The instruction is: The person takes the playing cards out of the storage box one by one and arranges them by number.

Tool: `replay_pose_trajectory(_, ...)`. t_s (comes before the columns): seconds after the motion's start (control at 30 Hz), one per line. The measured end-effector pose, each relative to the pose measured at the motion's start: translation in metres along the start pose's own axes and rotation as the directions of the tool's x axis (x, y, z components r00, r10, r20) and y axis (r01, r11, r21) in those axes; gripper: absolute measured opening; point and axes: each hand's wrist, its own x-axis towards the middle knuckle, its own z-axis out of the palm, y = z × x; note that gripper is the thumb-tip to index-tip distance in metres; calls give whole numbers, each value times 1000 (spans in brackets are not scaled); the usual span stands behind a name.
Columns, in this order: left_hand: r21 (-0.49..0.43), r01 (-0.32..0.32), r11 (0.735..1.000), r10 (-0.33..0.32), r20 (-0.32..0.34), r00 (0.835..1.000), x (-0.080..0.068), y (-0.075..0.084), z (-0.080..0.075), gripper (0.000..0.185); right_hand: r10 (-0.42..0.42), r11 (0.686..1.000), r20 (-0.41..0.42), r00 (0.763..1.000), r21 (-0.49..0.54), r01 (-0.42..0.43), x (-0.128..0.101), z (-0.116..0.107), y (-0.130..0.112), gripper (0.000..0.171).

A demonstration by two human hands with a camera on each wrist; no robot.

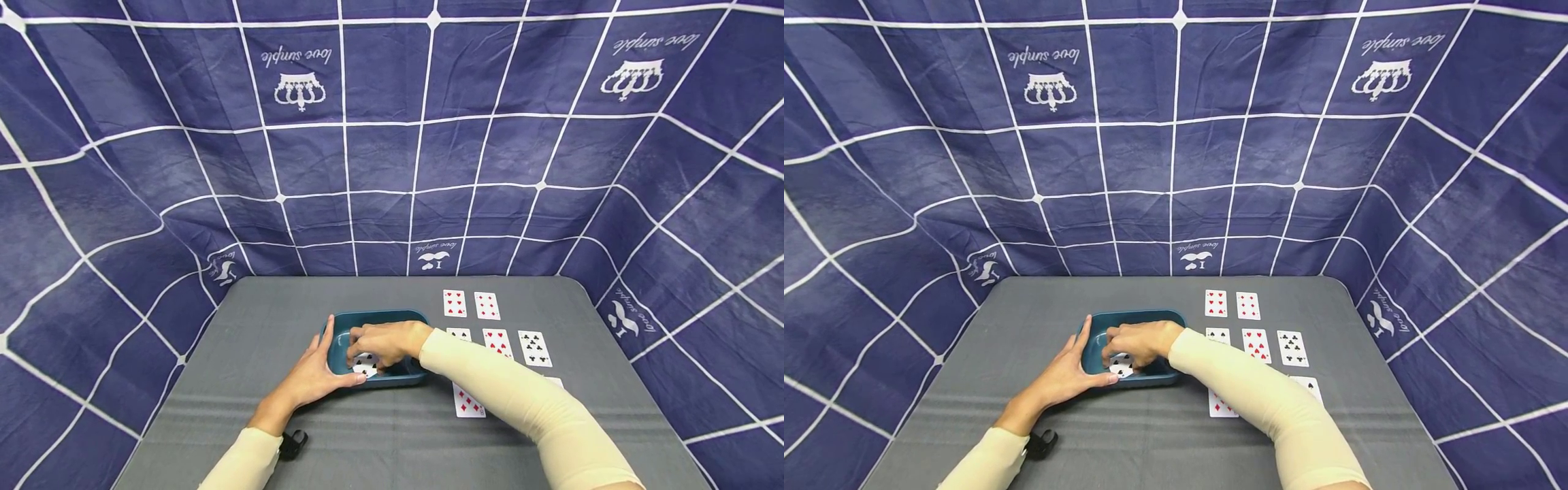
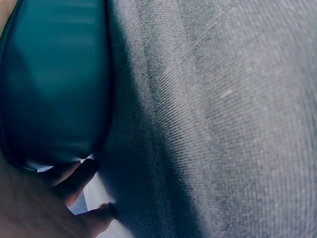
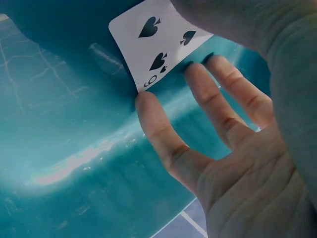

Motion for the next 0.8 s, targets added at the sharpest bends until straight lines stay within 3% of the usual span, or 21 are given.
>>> replay_pose_trajectory(0.23, 10, 5, 1000, -5, -7, 1000, 0, -1, 0, 153, -1, 999, -10, 1000, 33, 2, 1, 0, 1, 63)
replay_pose_trajectory(0.47, -6, 7, 1000, -7, -8, 1000, 1, -1, -1, 152, 56, 998, -14, 998, 41, -56, 0, 0, 1, 62)
replay_pose_trajectory(0.8, 1, -2, 1000, 2, -17, 1000, 0, -2, 0, 152, 128, 988, -14, 992, 90, -126, -3, 2, 4, 75)
